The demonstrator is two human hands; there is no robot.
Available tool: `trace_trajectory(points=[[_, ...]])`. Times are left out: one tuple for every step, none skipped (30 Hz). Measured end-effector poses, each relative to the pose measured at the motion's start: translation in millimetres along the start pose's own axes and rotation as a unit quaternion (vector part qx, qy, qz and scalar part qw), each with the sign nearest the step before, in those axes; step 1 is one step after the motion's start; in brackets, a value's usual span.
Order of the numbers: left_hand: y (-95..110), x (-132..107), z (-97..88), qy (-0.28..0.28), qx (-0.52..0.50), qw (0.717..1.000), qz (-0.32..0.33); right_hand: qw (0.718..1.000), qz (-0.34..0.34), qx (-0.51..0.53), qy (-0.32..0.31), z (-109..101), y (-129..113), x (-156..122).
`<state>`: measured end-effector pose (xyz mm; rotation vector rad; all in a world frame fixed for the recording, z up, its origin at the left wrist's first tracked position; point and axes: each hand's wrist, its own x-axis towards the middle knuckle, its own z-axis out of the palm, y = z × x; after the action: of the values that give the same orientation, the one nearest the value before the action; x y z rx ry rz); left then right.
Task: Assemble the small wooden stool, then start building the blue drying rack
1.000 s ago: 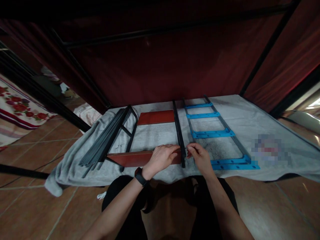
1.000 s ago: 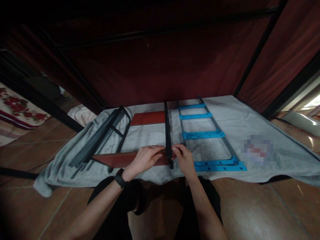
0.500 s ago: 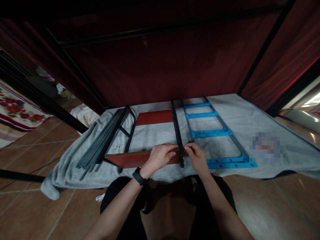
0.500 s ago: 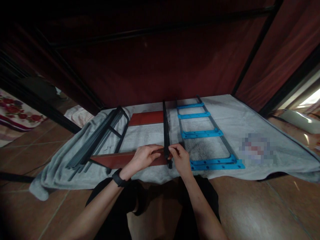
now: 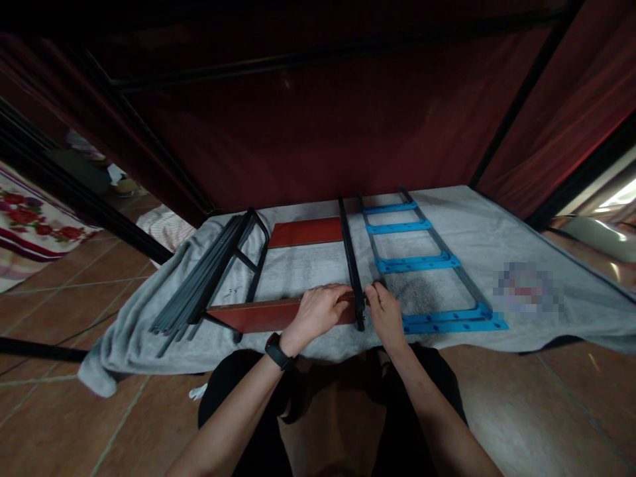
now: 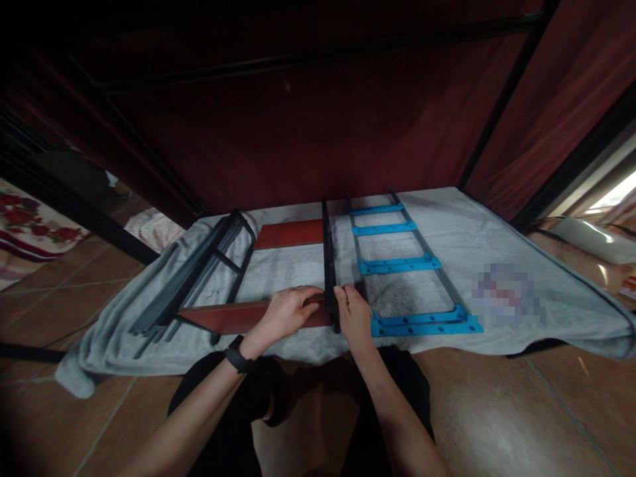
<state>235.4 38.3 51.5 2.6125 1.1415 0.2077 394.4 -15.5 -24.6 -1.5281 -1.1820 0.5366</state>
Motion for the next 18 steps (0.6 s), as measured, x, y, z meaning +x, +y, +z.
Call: trace_trajectory(points=[[0.0, -0.2, 0.3, 0.001, 0.007, 1.000, 0.004, 1.000, 0.001, -0.009, 0.004, 0.4, -0.9, -0.6], [-0.2, -0.5, 0.6, 0.002, 0.016, 1.000, 0.008, 1.000, 0.004, -0.013, 0.004, 0.4, -1.9, -1.3], [-0.4, -0.9, 0.8, 0.002, 0.025, 1.000, 0.014, 1.000, 0.010, -0.009, 0.002, -0.2, -2.7, -2.2], [-0.6, -1.4, 1.0, 0.002, 0.035, 0.999, 0.022, 1.000, 0.018, 0.006, -0.001, -1.4, -3.4, -3.1], [-0.8, -2.2, 1.1, 0.003, 0.045, 0.998, 0.032, 0.999, 0.025, 0.030, -0.005, -3.1, -3.7, -4.0], [-0.8, -3.1, 1.3, 0.005, 0.055, 0.997, 0.044, 0.998, 0.029, 0.062, -0.013, -5.1, -3.7, -4.6], [-0.8, -4.2, 1.4, 0.008, 0.064, 0.996, 0.056, 0.994, 0.031, 0.098, -0.024, -7.2, -3.4, -5.0], [-0.7, -5.5, 1.4, 0.011, 0.072, 0.995, 0.068, 0.990, 0.033, 0.130, -0.036, -9.2, -2.7, -5.0], [-0.4, -6.9, 1.4, 0.014, 0.079, 0.994, 0.077, 0.986, 0.033, 0.154, -0.049, -10.9, -1.9, -4.8], [-0.1, -8.3, 1.3, 0.017, 0.084, 0.993, 0.084, 0.984, 0.034, 0.165, -0.061, -12.1, -1.1, -4.4], [0.3, -9.5, 1.1, 0.019, 0.090, 0.992, 0.089, 0.983, 0.036, 0.166, -0.068, -12.6, -0.3, -3.9], [0.7, -10.7, 1.0, 0.020, 0.095, 0.991, 0.093, 0.984, 0.039, 0.158, -0.073, -12.6, 0.2, -3.5], [1.0, -11.6, 1.0, 0.020, 0.100, 0.990, 0.095, 0.986, 0.043, 0.143, -0.073, -12.0, 0.6, -3.4], [1.2, -12.2, 1.0, 0.021, 0.106, 0.989, 0.098, 0.989, 0.046, 0.123, -0.071, -11.1, 0.7, -3.6], [1.1, -12.6, 1.3, 0.022, 0.110, 0.989, 0.099, 0.992, 0.048, 0.100, -0.065, -10.1, 0.6, -4.0], [0.8, -12.7, 1.7, 0.023, 0.114, 0.988, 0.100, 0.994, 0.049, 0.079, -0.057, -9.3, 0.5, -4.6], [0.2, -12.7, 2.5, 0.025, 0.117, 0.988, 0.102, 0.996, 0.048, 0.063, -0.048, -8.7, 0.4, -5.3], [-0.6, -12.5, 3.4, 0.028, 0.120, 0.987, 0.104, 0.997, 0.045, 0.056, -0.039, -8.5, 0.3, -5.8]])
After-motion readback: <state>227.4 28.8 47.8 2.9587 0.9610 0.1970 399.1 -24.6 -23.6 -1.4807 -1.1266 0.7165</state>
